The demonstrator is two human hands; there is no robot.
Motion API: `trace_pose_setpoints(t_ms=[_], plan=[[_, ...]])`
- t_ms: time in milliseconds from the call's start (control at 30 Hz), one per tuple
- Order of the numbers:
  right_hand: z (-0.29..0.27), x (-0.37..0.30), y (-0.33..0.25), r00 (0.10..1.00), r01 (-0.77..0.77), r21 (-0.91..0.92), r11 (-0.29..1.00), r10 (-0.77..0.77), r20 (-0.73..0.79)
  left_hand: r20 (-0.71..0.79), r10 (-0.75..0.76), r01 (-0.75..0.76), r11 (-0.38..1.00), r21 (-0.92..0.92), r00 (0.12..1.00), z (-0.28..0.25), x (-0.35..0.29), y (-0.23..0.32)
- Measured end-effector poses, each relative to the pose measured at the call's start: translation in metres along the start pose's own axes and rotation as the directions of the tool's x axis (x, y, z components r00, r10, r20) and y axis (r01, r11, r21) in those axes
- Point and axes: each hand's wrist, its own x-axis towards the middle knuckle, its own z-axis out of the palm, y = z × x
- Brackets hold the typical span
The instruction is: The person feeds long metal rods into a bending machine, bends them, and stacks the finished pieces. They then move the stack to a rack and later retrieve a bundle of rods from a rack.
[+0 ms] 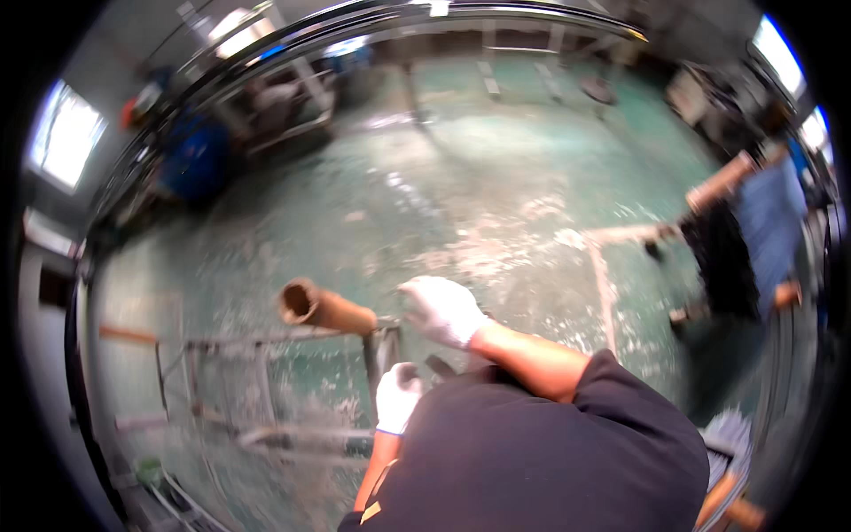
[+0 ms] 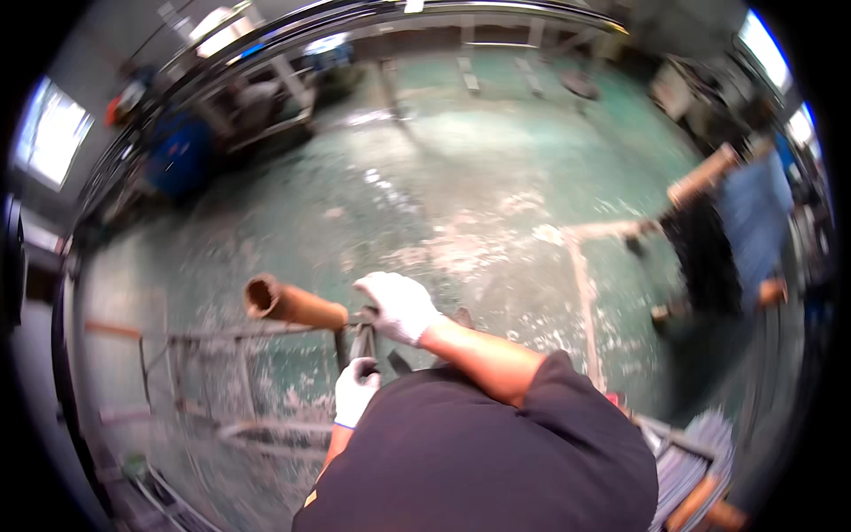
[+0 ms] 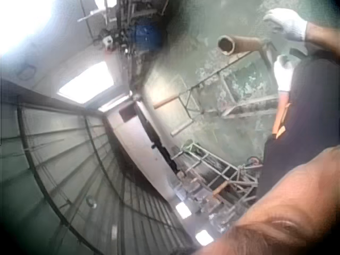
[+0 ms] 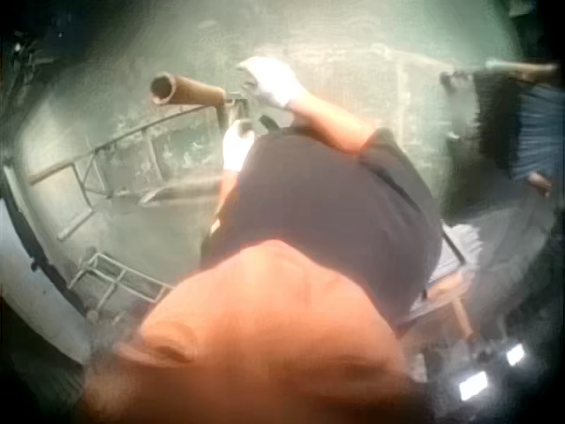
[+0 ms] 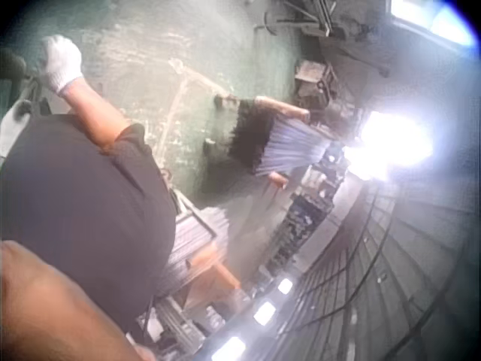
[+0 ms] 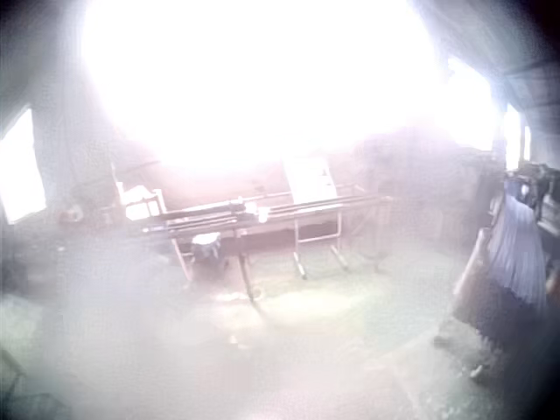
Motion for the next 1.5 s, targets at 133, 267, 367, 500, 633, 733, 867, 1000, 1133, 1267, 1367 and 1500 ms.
trace_pose_setpoints(t_ms=[133, 267, 367, 500, 633, 733, 867, 1000, 1133, 1267, 1367, 1500], plan=[[-0.03, -0.035, 0.045, 0.982, -0.126, 0.054, 0.991, 0.132, -0.134, 0.206, -0.067, 0.098, 0.984, -0.146, 0.976, 0.025, 0.038, -0.009], [-0.075, -0.055, 0.08, 0.908, -0.175, 0.07, 0.982, 0.188, -0.374, 0.365, 0.055, 0.02, 0.98, -0.197, 0.929, 0.055, 0.078, 0.022], [-0.115, -0.078, 0.11, 0.814, -0.299, 0.048, 0.953, 0.281, -0.507, 0.482, 0.208, -0.131, 0.973, -0.189, 0.851, 0.09, 0.123, 0.065], [-0.145, -0.152, 0.134, 0.655, -0.472, 0.023, 0.881, 0.368, -0.66, 0.577, 0.324, -0.226, 0.945, -0.237, 0.75, 0.136, 0.135, 0.138], [-0.156, -0.223, 0.132, 0.49, -0.68, 0.02, 0.733, 0.475, -0.731, 0.746, 0.322, -0.241, 0.945, -0.219, 0.583, 0.172, 0.132, 0.174], [-0.15, -0.289, 0.127, 0.247, -0.797, 0.207, 0.568, 0.619, -0.746, 0.866, 0.359, -0.508, 0.849, -0.147, 0.349, 0.215, 0.131, 0.181], [-0.12, -0.378, 0.138, -0.03, -0.844, 0.414, 0.34, 0.742, -0.67, 0.893, 0.371, -0.623, 0.769, -0.143, 0.253, 0.274, 0.111, 0.226], [-0.126, -0.416, 0.145, -0.203, -0.769, 0.583, 0.264, 0.763, -0.613, 0.908, 0.384, -0.6, 0.771, -0.214, 0.169, 0.311, 0.069, 0.289], [-0.14, -0.443, 0.14, -0.243, -0.772, 0.578, 0.265, 0.717, -0.653, 0.843, 0.516, -0.722, 0.527, -0.449, -0.148, 0.364, 0.036, 0.333], [-0.154, -0.459, 0.151, -0.317, -0.762, 0.603, 0.237, 0.675, -0.666, 0.838, 0.474, -0.71, 0.489, -0.506, -0.271, 0.406, 0.019, 0.373], [-0.146, -0.482, 0.185, -0.402, -0.785, 0.606, 0.131, 0.637, -0.658, 0.812, 0.383, -0.723, 0.385, -0.573, -0.44, 0.438, 0.016, 0.416], [-0.184, -0.489, 0.211, -0.5, -0.672, 0.738, 0.064, 0.696, -0.516, 0.81, 0.419, -0.729, 0.383, -0.567, -0.41, 0.501, 0.018, 0.467]])
